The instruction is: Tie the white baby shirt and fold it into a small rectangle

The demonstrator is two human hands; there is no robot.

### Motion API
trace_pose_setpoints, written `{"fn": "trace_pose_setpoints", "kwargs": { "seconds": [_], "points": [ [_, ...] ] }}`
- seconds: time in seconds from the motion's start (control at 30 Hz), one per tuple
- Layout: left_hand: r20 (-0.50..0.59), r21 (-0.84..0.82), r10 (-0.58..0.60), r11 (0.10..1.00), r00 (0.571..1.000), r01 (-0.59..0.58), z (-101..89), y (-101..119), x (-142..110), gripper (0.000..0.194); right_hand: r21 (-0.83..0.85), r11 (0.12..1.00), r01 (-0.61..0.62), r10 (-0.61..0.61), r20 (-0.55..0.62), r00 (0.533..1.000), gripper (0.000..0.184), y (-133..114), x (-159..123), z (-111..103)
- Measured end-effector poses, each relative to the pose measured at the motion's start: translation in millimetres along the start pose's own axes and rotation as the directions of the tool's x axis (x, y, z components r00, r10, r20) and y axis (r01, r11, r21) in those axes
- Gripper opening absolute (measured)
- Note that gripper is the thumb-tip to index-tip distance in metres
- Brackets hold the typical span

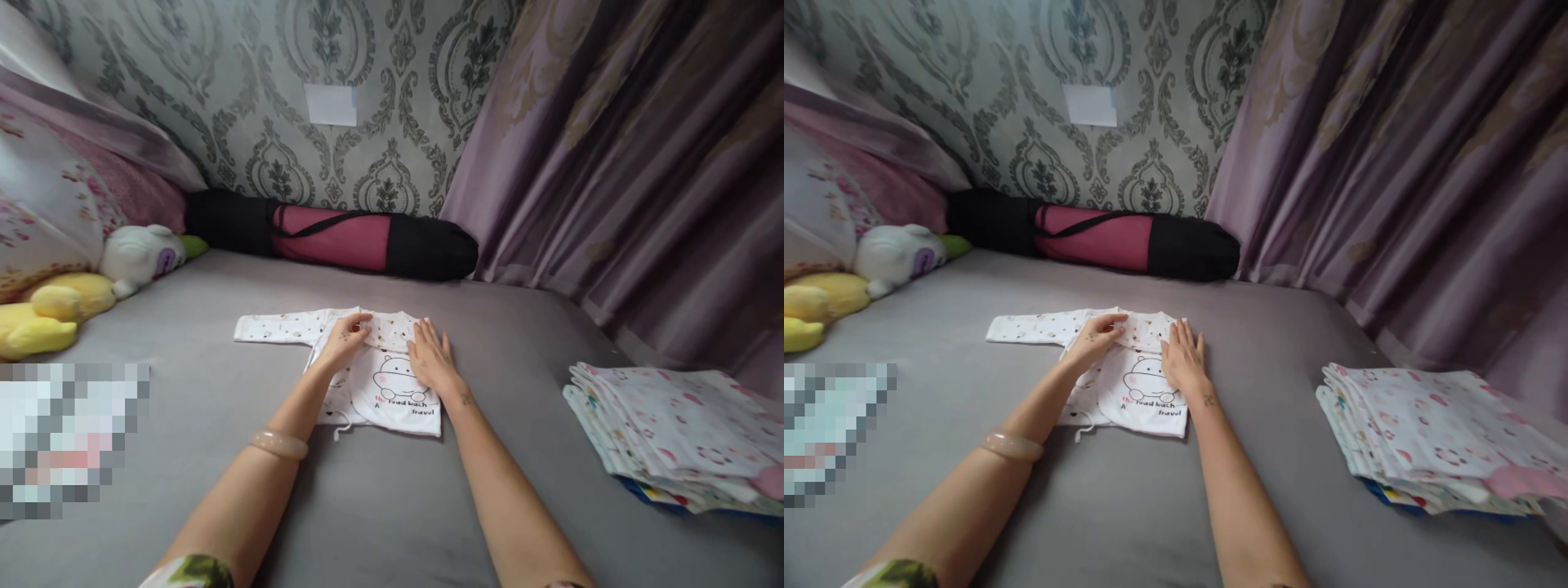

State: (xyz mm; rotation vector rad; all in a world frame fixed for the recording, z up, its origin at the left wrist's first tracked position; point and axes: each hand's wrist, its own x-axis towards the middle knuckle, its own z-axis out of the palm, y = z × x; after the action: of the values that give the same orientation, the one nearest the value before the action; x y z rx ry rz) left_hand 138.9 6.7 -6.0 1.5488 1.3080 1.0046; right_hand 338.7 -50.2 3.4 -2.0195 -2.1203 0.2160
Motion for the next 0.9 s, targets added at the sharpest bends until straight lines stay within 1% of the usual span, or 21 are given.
{"fn": "trace_pose_setpoints", "kwargs": {
  "seconds": [0.07, 0.17, 0.33, 0.43, 0.5, 0.63, 0.73, 0.83, 0.9],
  "points": [
    [-0.008, 0.060, 0.013, 0.998, 1.000, -0.012, -1.6, 0.2, -0.3, 0.044, -0.051, 0.998, -0.049, 0.051, 0.041, 0.998, 0.056, 2.0, -2.3, 1.4],
    [-0.005, 0.154, 0.041, 0.987, 0.999, -0.040, -4.2, 3.0, -2.3, 0.042, -0.073, 0.993, -0.097, 0.102, 0.063, 0.993, 0.058, 5.8, -3.3, 0.8],
    [-0.002, 0.255, 0.067, 0.965, 0.998, -0.064, -3.6, 3.5, -3.0, 0.042, -0.073, 0.988, -0.139, 0.144, 0.072, 0.987, 0.060, 3.6, -3.9, -0.7],
    [-0.007, 0.325, 0.138, 0.937, 0.990, -0.128, -0.1, -0.5, -0.3, 0.043, -0.072, 0.986, -0.148, 0.153, 0.073, 0.985, 0.061, 2.0, -4.2, 0.3],
    [0.008, 0.366, 0.189, 0.913, 0.982, -0.179, 1.9, -2.3, 1.5, 0.042, -0.076, 0.987, -0.145, 0.150, 0.071, 0.986, 0.061, 2.3, -3.9, 1.3],
    [0.050, 0.395, 0.224, 0.891, 0.973, -0.225, 0.9, 0.0, 1.6, 0.038, -0.091, 0.983, -0.158, 0.166, 0.092, 0.982, 0.061, 2.5, -1.3, -0.6],
    [0.057, 0.396, 0.199, 0.895, 0.978, -0.205, -6.0, 6.2, -0.6, 0.036, -0.114, 0.982, -0.149, 0.162, 0.113, 0.980, 0.060, -2.6, 2.0, -6.9],
    [0.064, 0.437, 0.126, 0.889, 0.990, -0.141, -18.1, 14.7, -3.0, 0.032, -0.131, 0.989, -0.068, 0.080, 0.093, 0.992, 0.060, -11.8, 5.9, -12.1],
    [0.060, 0.460, 0.078, 0.883, 0.995, -0.097, -28.9, 20.8, -4.2, 0.031, -0.125, 0.992, -0.015, 0.025, 0.075, 0.997, 0.061, -16.7, 8.8, -11.7]
  ]
}}
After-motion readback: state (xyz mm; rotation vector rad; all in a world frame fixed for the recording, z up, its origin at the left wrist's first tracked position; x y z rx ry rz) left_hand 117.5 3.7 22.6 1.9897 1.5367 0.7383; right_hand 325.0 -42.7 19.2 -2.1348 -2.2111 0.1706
